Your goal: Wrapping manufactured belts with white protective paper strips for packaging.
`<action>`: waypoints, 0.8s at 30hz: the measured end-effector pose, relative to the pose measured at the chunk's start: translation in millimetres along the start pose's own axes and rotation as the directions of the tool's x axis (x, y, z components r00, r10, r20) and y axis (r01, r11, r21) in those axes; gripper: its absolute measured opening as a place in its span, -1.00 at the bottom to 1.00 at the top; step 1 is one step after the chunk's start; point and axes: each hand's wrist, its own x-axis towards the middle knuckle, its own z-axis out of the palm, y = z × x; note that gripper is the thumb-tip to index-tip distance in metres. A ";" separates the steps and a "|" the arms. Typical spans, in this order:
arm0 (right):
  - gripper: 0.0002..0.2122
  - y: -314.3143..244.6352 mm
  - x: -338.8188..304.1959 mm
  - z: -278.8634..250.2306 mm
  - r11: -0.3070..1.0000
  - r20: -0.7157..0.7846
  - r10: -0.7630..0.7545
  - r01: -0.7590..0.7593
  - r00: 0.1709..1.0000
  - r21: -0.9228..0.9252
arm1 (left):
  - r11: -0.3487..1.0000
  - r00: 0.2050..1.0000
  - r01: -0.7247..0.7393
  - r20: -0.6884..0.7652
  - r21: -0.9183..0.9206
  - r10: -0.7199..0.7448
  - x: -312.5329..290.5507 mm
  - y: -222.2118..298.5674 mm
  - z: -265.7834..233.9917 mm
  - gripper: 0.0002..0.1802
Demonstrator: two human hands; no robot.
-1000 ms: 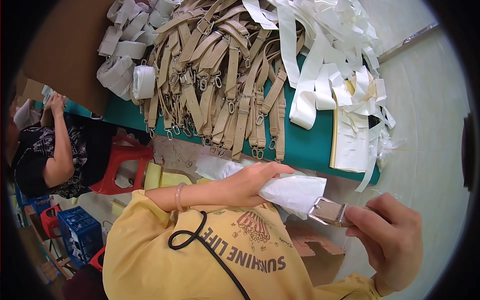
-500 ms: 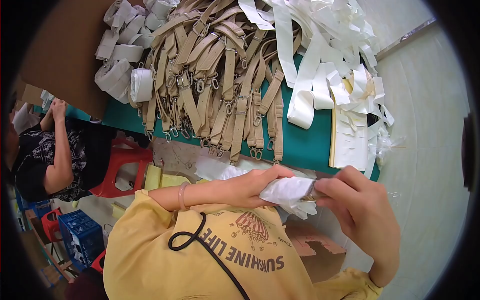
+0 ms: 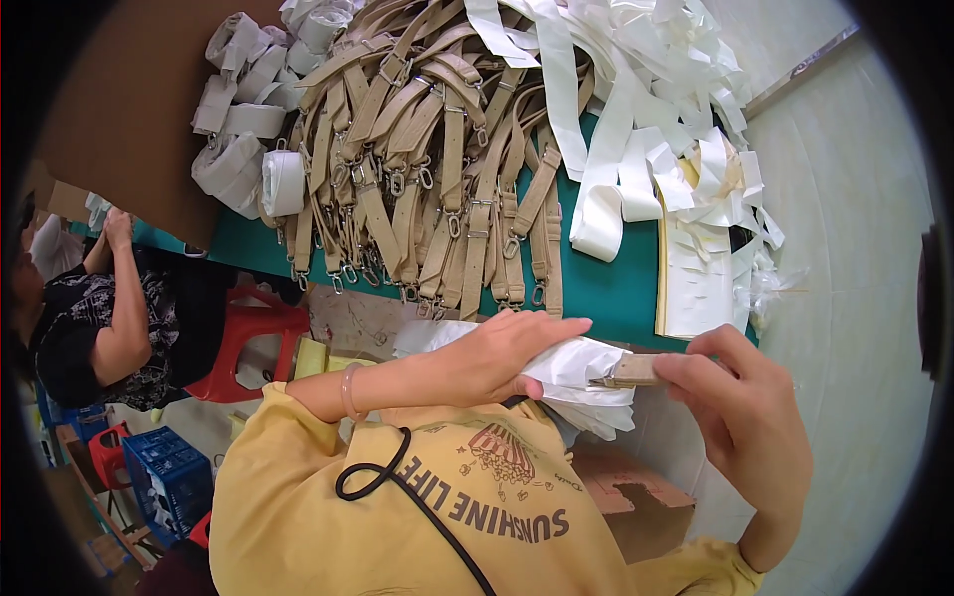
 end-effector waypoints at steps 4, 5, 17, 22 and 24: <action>-0.71 2.6 -1.1 17.7 0.983 0.044 -0.082 0.088 0.996 -0.164 | 0.974 0.994 -0.110 -0.004 0.197 0.113 7.2 0.2 6.1 -0.15; -0.71 3.3 -2.6 12.8 0.982 0.043 -0.087 0.093 0.995 -0.163 | 0.973 0.994 -0.108 -0.006 0.202 0.111 5.1 -1.2 5.3 -0.15; -0.88 9.9 2.9 30.9 0.990 -0.283 -0.048 0.085 0.958 0.117 | 1.000 0.992 0.027 -0.120 -0.013 -0.029 0.8 2.7 3.0 -0.06; -0.89 -2.8 5.6 22.9 0.998 -0.174 0.056 -0.053 0.983 0.024 | 0.970 0.994 -0.053 -0.078 0.237 0.073 11.5 18.1 2.7 -0.32; -0.89 -7.4 5.7 18.5 0.998 -0.158 0.058 -0.061 0.986 -0.017 | 0.980 0.996 0.001 -0.084 0.199 0.016 14.3 26.6 3.7 -0.40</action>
